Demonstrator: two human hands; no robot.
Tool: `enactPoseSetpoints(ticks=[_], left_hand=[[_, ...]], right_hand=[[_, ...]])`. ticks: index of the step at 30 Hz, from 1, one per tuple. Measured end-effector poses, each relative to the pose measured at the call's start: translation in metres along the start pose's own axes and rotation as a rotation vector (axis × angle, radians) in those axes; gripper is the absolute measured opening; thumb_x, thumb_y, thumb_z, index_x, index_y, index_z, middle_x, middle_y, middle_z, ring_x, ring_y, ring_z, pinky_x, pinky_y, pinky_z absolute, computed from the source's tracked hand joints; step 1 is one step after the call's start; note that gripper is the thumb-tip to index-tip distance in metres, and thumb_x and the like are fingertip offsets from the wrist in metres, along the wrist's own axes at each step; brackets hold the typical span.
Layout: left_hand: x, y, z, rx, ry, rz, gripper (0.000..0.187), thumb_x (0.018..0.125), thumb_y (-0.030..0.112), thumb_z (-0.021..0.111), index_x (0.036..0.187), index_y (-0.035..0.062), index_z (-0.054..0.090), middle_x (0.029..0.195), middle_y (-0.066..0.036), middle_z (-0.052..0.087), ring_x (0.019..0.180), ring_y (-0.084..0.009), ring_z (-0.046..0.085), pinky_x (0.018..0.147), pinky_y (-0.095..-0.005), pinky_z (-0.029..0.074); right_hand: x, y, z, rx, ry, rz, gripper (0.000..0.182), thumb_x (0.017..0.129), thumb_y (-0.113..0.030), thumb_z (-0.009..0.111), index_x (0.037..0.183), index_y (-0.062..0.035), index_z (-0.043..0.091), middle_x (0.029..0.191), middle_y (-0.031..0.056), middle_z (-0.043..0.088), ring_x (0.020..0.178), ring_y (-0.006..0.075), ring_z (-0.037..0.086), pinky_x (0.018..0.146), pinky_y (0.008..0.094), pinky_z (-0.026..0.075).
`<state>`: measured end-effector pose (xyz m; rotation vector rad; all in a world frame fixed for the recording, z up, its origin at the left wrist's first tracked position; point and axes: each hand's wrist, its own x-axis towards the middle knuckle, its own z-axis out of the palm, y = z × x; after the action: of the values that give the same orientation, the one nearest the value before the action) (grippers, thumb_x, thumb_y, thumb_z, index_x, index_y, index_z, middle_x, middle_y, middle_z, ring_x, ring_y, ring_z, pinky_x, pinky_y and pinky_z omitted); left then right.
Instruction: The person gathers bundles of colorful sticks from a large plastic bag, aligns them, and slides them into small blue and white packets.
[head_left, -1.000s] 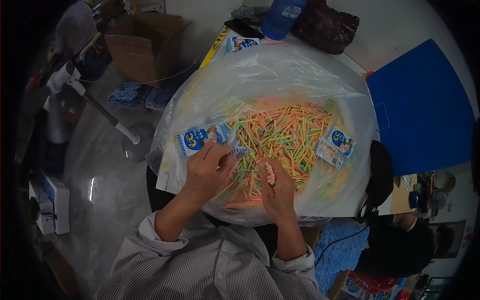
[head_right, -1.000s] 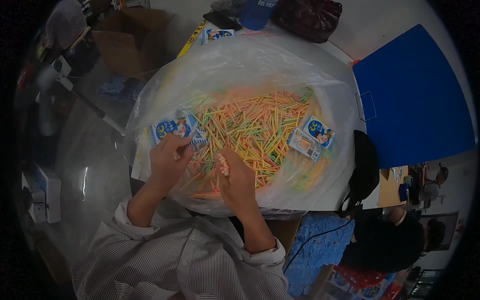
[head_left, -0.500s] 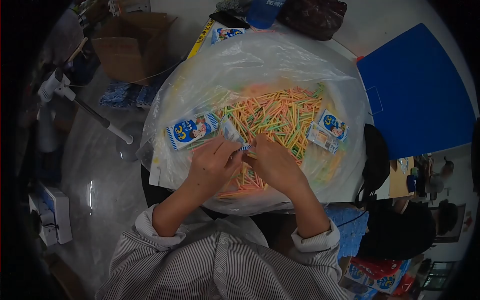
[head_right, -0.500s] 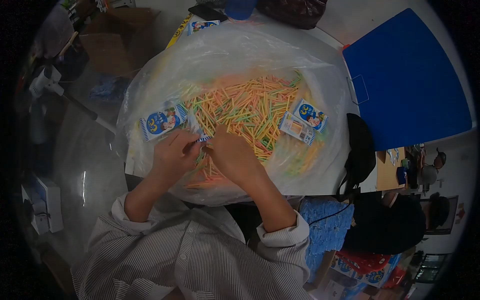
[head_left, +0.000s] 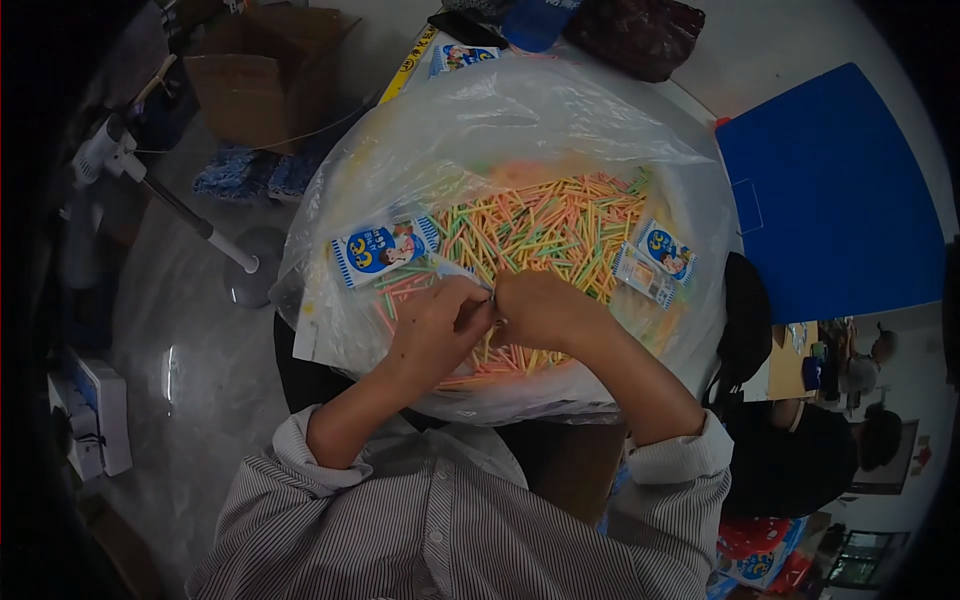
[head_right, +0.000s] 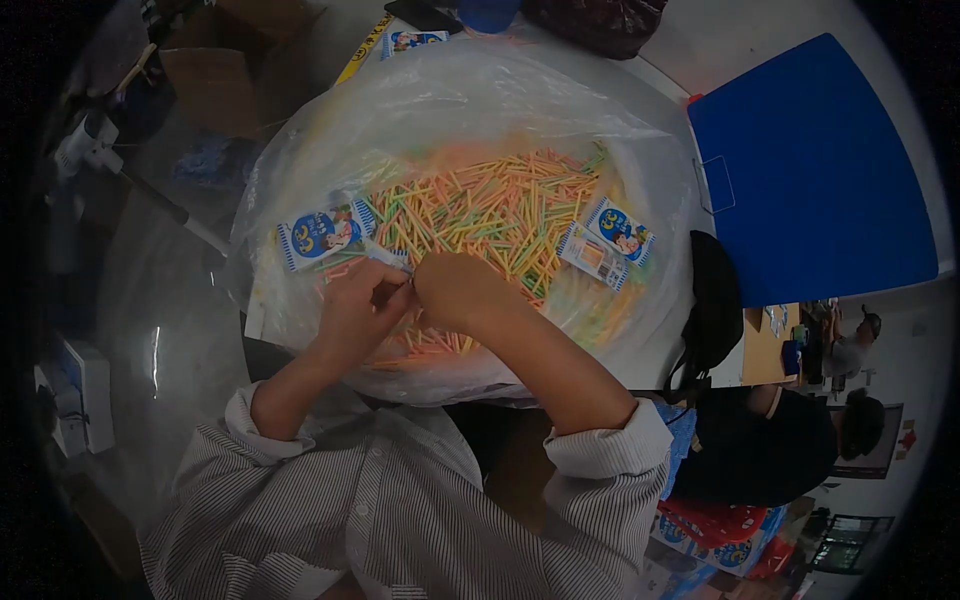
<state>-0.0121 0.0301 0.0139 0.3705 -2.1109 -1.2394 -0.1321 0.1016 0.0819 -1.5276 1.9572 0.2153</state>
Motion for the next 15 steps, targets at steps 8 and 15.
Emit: enactPoseSetpoints(ticks=[8,15], left_hand=[[0.007,-0.004,-0.007,-0.254,0.073,-0.209,0.013,0.076,0.007,0.058,0.08,0.0011,0.048,0.063,-0.007,0.058,0.052,-0.0122,0.057,0.048,-0.0239,0.044],[0.015,-0.004,-0.019,-0.339,0.071,-0.332,0.009,0.08,0.005,0.053,0.081,0.0008,0.045,0.066,-0.007,0.059,0.056,-0.0066,0.056,0.05,-0.0207,0.044]], right_hand=[[-0.017,-0.006,-0.019,0.353,0.556,-0.168,0.03,0.067,-0.012,0.066,0.091,-0.0011,0.052,0.088,0.0127,0.055,0.078,0.0277,0.056,0.066,0.0337,0.045],[-0.006,-0.02,0.017,0.259,0.961,-0.329,0.029,0.068,-0.011,0.067,0.093,-0.0025,0.054,0.084,0.0096,0.054,0.074,0.0205,0.055,0.062,0.0281,0.046]])
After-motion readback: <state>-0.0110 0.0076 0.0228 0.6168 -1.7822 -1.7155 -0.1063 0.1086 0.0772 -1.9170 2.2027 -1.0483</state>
